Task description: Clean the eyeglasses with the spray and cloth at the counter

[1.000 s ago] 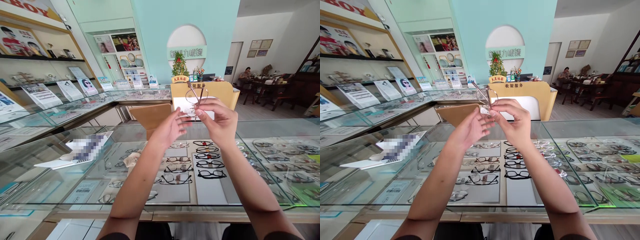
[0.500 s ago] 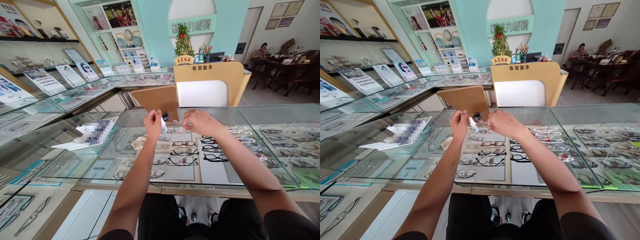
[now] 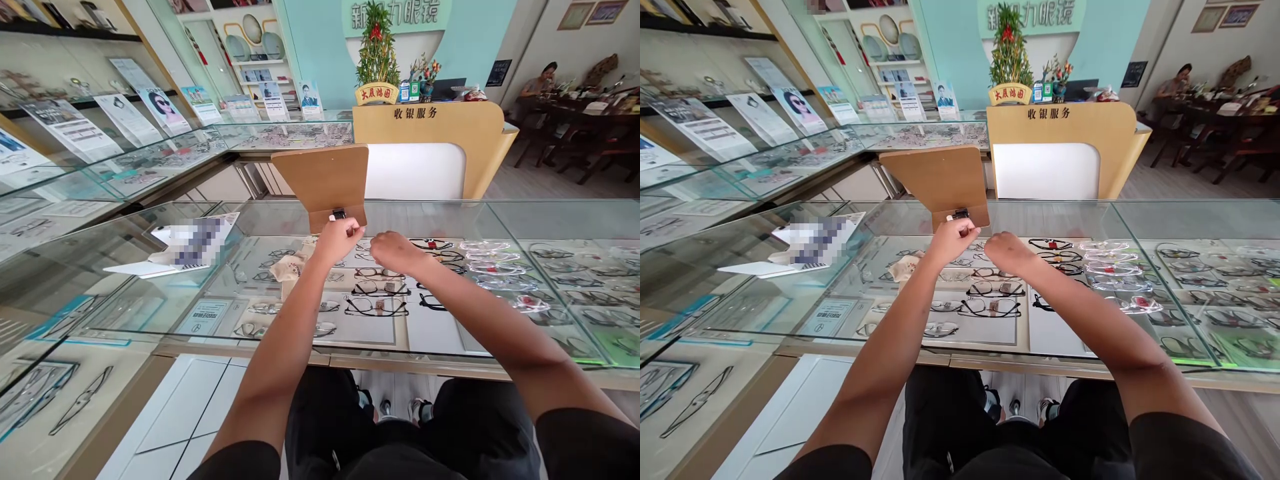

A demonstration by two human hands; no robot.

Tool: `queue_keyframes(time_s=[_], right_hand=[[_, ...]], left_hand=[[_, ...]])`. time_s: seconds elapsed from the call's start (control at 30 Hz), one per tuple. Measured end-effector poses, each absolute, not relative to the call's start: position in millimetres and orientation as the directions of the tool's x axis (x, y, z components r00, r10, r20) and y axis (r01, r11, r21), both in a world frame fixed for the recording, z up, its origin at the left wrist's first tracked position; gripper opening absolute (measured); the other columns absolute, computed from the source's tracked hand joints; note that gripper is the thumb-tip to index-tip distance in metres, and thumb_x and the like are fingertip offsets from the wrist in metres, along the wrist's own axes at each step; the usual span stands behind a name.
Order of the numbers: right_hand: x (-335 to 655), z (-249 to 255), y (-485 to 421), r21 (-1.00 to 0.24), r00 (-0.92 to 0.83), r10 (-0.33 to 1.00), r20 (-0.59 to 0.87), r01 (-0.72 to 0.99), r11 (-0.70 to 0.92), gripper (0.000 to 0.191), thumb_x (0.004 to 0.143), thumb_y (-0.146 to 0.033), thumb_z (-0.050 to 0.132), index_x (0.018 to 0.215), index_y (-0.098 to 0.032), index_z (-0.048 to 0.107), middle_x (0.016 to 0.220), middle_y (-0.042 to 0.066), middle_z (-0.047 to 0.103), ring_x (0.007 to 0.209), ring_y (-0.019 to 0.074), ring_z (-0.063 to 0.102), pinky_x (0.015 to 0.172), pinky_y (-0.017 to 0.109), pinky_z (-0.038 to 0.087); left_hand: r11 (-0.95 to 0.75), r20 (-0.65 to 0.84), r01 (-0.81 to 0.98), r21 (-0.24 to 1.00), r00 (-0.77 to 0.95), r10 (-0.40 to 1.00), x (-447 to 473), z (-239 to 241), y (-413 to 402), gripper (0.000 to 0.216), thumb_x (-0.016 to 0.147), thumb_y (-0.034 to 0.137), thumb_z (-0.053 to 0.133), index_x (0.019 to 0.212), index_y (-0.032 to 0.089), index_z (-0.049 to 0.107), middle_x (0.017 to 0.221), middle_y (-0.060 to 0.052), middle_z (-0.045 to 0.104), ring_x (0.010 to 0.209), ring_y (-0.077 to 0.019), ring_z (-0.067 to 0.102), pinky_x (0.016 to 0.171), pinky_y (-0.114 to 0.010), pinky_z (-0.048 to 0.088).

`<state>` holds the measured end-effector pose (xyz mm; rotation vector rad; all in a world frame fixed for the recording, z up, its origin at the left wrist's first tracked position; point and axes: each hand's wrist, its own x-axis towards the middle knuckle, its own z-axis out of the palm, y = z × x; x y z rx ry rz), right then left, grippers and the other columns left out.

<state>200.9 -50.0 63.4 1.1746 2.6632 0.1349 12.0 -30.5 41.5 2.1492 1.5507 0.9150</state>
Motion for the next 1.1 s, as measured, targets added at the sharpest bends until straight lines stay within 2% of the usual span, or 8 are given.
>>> queue_keyframes(time_s=[0.1,0.2,0.4,0.57,0.83,1.1], right_hand=[[198.2,54.7,-48.4,0.211,-0.655,0.731,-0.19,0.7,0.682,0.03,0.09,0.005,0.06,0.101,-0.009,0.084,0.111,0.021,0.082,0.105,0.0294,0.076,0.087,0.035,0.05],[197.0,51.8,-49.8,0.235,-0.66,0.724,-0.199,0.685,0.69,0.033,0.09,0.007,0.058,0.105,-0.008,0.083,0.113,0.021,0.082,0.109,0.0296,0.076,0.087,0.034,0.05],[197.5,53.7,-54.9,0.248,-0.68,0.699,-0.22,0.655,0.714,0.03,0.096,0.002,0.057,0.106,-0.01,0.082,0.116,0.022,0.081,0.115,0.0306,0.075,0.089,0.036,0.05],[197.9,55.9,-57.5,0.254,-0.669,0.706,-0.232,0.659,0.708,0.031,0.097,0.001,0.054,0.107,-0.009,0.081,0.116,0.022,0.081,0.118,0.032,0.074,0.088,0.037,0.05],[196.8,64.9,-64.0,0.253,-0.63,0.722,-0.288,0.677,0.691,0.028,0.094,0.003,0.059,0.103,-0.01,0.083,0.113,0.02,0.083,0.117,0.0308,0.075,0.088,0.036,0.051],[194.7,65.5,-69.2,0.224,-0.606,0.74,-0.292,0.709,0.668,0.026,0.095,0.002,0.06,0.104,-0.009,0.082,0.119,0.021,0.082,0.121,0.0341,0.074,0.088,0.038,0.051]], left_hand=[[-0.307,0.177,0.752,0.583,0.251,0.951,9.5,34.8,-26.8,0.013,0.088,0.027,0.072,0.078,0.023,0.064,0.076,0.001,0.07,0.067,-0.0164,0.057,0.064,-0.031,0.036],[-0.263,0.1,0.797,0.543,0.25,0.963,7.1,28.4,-23.9,0.01,0.084,0.019,0.074,0.077,0.023,0.067,0.083,-0.002,0.075,0.072,-0.018,0.062,0.066,-0.031,0.037],[-0.168,0.021,0.864,0.474,0.179,0.984,6.2,21.5,-19.6,0.008,0.092,0.022,0.071,0.084,0.022,0.074,0.096,-0.007,0.081,0.083,-0.0214,0.068,0.073,-0.032,0.044],[-0.089,-0.052,0.903,0.421,0.121,0.991,11.2,15.2,-17.4,0.012,0.09,0.018,0.069,0.087,0.02,0.08,0.102,-0.013,0.083,0.089,-0.0263,0.072,0.077,-0.034,0.049],[-0.088,-0.044,0.916,0.391,0.114,0.993,13.6,6.1,-14.3,0.015,0.091,0.019,0.068,0.093,0.021,0.083,0.104,-0.013,0.084,0.098,-0.0267,0.073,0.085,-0.034,0.052],[-0.113,0.001,0.876,0.468,0.127,0.992,12.5,6.8,-14.2,0.018,0.094,0.024,0.065,0.094,0.023,0.083,0.098,-0.008,0.083,0.086,-0.0229,0.07,0.077,-0.031,0.049]])
